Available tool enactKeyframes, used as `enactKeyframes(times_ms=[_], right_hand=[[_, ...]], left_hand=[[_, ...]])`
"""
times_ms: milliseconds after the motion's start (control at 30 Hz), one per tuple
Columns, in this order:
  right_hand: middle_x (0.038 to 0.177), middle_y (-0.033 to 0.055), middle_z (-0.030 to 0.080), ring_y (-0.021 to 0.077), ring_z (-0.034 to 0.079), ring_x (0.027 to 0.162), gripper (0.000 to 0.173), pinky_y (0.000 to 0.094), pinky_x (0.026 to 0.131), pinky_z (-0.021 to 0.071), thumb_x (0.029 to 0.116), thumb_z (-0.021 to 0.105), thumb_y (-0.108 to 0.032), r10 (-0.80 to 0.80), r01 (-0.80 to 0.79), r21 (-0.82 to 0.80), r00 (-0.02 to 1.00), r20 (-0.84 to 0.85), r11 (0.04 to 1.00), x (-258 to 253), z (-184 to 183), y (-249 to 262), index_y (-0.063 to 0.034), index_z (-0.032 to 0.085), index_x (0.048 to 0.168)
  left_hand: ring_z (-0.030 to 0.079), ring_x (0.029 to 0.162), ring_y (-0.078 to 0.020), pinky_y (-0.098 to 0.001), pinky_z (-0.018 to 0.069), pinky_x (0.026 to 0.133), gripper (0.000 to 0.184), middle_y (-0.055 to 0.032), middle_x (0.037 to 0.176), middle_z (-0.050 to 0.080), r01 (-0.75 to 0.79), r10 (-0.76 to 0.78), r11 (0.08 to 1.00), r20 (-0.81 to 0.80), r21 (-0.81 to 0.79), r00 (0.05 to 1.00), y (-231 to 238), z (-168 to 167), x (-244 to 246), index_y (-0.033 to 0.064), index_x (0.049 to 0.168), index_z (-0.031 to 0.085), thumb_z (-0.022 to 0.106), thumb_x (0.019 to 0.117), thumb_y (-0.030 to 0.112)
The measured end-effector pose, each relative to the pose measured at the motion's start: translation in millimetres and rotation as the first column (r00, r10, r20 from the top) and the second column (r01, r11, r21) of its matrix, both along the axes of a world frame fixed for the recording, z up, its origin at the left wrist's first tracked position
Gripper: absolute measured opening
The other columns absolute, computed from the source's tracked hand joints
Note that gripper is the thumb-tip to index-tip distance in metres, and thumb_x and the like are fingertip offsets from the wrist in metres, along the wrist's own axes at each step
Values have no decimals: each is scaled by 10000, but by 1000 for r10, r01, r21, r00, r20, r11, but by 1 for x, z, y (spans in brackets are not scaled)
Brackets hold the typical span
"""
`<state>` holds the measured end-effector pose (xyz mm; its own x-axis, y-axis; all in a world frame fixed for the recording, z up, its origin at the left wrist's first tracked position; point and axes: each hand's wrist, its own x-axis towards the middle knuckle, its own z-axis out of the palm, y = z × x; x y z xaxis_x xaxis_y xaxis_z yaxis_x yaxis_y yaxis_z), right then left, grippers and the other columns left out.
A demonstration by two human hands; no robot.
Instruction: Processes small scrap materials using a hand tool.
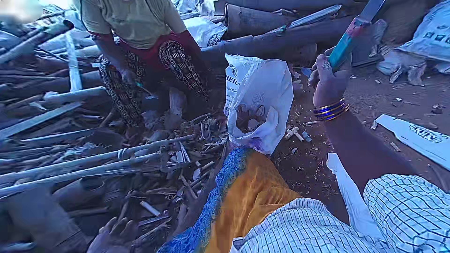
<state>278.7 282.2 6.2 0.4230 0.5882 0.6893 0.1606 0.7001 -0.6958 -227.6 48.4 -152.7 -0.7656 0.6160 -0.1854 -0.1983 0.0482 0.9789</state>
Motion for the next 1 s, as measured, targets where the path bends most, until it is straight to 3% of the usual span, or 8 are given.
enactKeyframes(times_ms=[167, 300, 400, 500, 567, 633, 800, 1000], right_hand=[[699, -110, 542, 1, 508, 497, 50, 187, 491, 501, 1021, 554, -129, 556, -532, -218, 828, 67, 818, -189, -32, 16, -124, 505, 1030], [656, -104, 552, -12, 517, 523, 156, 186, 534, 487, 999, 619, -236, 704, -611, -424, 704, 96, 669, -302, -96, 25, -83, 591, 1012], [667, -62, 531, 9, 480, 547, 201, 216, 559, 438, 986, 674, -250, 669, -512, -640, 743, 4, 573, -367, -139, 25, -63, 615, 942], [831, 37, 557, 85, 478, 650, 300, 285, 622, 430, 1025, 648, -260, 599, -439, -800, 790, -127, 409, -418, -174, 28, -16, 594, 1191], [874, 69, 604, 120, 541, 678, 293, 311, 643, 475, 1028, 649, -249, 565, -354, -853, 821, -87, 383, -445, -205, 41, -35, 608, 1223], [1021, 170, 668, 236, 626, 880, 316, 428, 827, 501, 1020, 660, -203, 568, -235, -898, 823, 20, 372, -463, -239, 56, -7, 623, 1264], [1318, 250, 630, 339, 601, 1255, 436, 486, 1084, 441, 1021, 632, -175, 681, 114, -961, 684, 261, 254, -491, -321, 102, 22, 544, 1400], [1383, 261, 598, 358, 555, 1338, 578, 488, 1132, 418, 1007, 667, -333, 771, 321, -931, 544, 331, 174, -536, -388, 141, 36, 516, 1427]], left_hand=[[622, 806, -110, -266, 531, 712, 328, -78, 1068, 601, -209, 241, 954, 134, -215, 961, 6, -39, -1, 5, 1340, 520, 433, 1117, 229], [638, 922, -167, -333, 526, 809, 367, -172, 1208, 623, -197, 213, 904, 0, -380, 977, 20, -55, -23, -16, 1371, 549, 473, 1107, 228], [651, 1052, -253, -424, 507, 936, 368, -210, 1250, 639, -111, 65, 847, -107, -520, 992, 36, -66, -42, -12, 1359, 576, 496, 1101, 237], [612, 1235, -364, -542, 436, 1072, 390, -239, 1326, 637, -30, -112, 763, -177, -646, 978, 49, -71, -52, -4, 1368, 600, 525, 1088, 257], [567, 1305, -374, -546, 397, 1112, 400, -234, 1371, 615, 35, -202, 715, -158, -698, 966, 60, -67, -55, 7, 1382, 595, 534, 1085, 268], [553, 1325, -372, -536, 397, 1122, 399, -236, 1400, 589, 95, -272, 671, -125, -735, 954, 69, -70, -59, 9, 1381, 596, 548, 1078, 264], [570, 1313, -359, -516, 422, 1119, 431, -229, 1399, 592, 223, -388, 564, -16, -795, 922, 77, -91, -73, 22, 1398, 587, 550, 1076, 306], [598, 1280, -334, -492, 453, 1095, 458, -197, 1424, 580, 298, -398, 467, 103, -832, 911, 72, -103, -79, 51, 1420, 580, 571, 1064, 339]])
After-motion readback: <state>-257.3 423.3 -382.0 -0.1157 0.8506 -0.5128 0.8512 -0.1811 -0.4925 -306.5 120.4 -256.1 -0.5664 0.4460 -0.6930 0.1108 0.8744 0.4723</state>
